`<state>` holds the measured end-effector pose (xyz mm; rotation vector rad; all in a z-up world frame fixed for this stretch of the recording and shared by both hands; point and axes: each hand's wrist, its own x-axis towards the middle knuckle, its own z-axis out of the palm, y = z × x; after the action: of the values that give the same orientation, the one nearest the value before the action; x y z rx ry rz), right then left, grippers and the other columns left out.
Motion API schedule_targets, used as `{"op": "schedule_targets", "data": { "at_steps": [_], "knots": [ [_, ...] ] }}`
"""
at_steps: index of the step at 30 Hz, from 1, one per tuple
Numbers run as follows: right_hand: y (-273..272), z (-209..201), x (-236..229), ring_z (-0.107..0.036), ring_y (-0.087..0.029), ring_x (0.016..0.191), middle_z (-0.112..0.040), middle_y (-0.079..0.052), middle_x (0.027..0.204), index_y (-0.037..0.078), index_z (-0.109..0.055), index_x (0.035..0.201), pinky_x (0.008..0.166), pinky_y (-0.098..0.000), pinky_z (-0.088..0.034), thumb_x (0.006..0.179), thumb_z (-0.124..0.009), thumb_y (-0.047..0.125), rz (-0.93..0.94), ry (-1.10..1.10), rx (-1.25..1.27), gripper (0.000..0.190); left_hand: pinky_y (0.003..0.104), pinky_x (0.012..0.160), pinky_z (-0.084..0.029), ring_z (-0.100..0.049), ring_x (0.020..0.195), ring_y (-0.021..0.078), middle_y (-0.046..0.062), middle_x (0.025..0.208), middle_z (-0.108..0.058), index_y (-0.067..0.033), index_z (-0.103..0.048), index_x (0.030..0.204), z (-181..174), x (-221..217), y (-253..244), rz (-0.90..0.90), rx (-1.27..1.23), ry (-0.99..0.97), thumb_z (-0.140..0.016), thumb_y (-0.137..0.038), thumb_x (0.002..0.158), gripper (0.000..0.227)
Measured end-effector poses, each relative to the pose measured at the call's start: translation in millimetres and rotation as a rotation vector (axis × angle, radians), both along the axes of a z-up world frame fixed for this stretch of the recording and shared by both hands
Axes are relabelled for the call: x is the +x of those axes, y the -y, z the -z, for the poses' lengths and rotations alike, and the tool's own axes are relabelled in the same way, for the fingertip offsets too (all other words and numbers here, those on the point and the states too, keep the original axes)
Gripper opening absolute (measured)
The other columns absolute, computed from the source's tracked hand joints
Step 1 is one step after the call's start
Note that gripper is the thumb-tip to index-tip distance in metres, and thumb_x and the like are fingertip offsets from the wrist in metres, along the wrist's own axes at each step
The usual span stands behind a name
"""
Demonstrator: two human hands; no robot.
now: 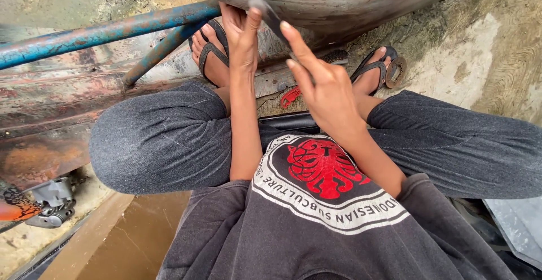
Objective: The person sits on the ground and uses a metal file to scrape the surface of a large, curved metal object. They then switch to a wire brush to scrub the same area, removing rust and debris from the metal surface.
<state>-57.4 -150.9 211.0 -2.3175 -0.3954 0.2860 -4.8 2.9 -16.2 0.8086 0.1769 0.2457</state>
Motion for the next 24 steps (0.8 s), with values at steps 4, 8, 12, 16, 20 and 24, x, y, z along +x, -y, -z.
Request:
{"op": "schedule_targets", "data": {
  "at_steps": [4,8,12,16,20,24],
  "knots": [
    [1,1,0,-0.031,-0.023,0.069,-0.059,-0.009,0.082,0.029,-0.034,0.164,0.08,-0.0218,-0.043,0.119,-0.052,0.018,0.025,-0.064,-0.016,0.05,0.039,0.125,-0.039,-0.053,0.145,0.0243,0.012,0.154,-0.056,-0.015,-0.037,0.16,-9,1,4,-0.002,0.039,0.091,-0.088,-0.025,0.102,0.078],
    [-6,7,2,-0.037,-0.025,0.064,-0.057,-0.009,0.077,0.031,-0.033,0.164,0.075,-0.0272,-0.044,0.119,-0.052,0.02,0.015,-0.038,-0.057,0.05,0.043,0.126,-0.041,-0.051,0.148,0.0278,0.012,0.159,-0.051,-0.0166,-0.034,0.164,2,-2,4,0.007,-0.107,0.112,-0.083,-0.028,0.106,0.076],
    [-8,-3,4,-0.043,-0.031,0.063,-0.074,-0.012,0.099,0.032,-0.031,0.163,0.075,-0.0285,-0.046,0.118,-0.051,0.019,-0.007,-0.031,-0.042,0.051,0.039,0.119,-0.043,-0.056,0.14,0.024,0.012,0.15,-0.058,-0.0147,-0.042,0.157,-4,3,3,0.009,-0.108,0.168,-0.079,-0.025,0.109,0.062],
    [-5,-5,2,-0.046,-0.028,0.064,-0.057,-0.012,0.075,0.028,-0.034,0.164,0.077,-0.0354,-0.044,0.118,-0.052,0.019,0.024,-0.074,-0.087,0.05,0.04,0.13,-0.034,-0.045,0.153,0.0264,0.013,0.163,-0.046,-0.016,-0.027,0.166,0,0,4,0.006,-0.037,0.032,-0.089,-0.026,0.099,0.092],
    [-15,3,4,-0.04,-0.026,0.065,-0.067,-0.01,0.093,0.03,-0.032,0.163,0.079,-0.0237,-0.042,0.118,-0.051,0.02,0.009,-0.056,-0.038,0.05,0.04,0.123,-0.041,-0.054,0.142,0.0253,0.012,0.151,-0.057,-0.015,-0.039,0.16,-6,3,3,0.023,-0.158,0.176,-0.079,-0.026,0.108,0.067],
    [-12,-1,2,-0.059,-0.033,0.069,-0.076,-0.015,0.103,0.028,-0.034,0.163,0.077,-0.0382,-0.048,0.118,-0.052,0.019,-0.005,0.025,-0.083,0.049,0.039,0.124,-0.04,-0.052,0.146,0.0238,0.011,0.157,-0.054,-0.0146,-0.037,0.162,1,3,5,0.012,-0.148,0.178,-0.078,-0.022,0.11,0.067]
  ]
}}
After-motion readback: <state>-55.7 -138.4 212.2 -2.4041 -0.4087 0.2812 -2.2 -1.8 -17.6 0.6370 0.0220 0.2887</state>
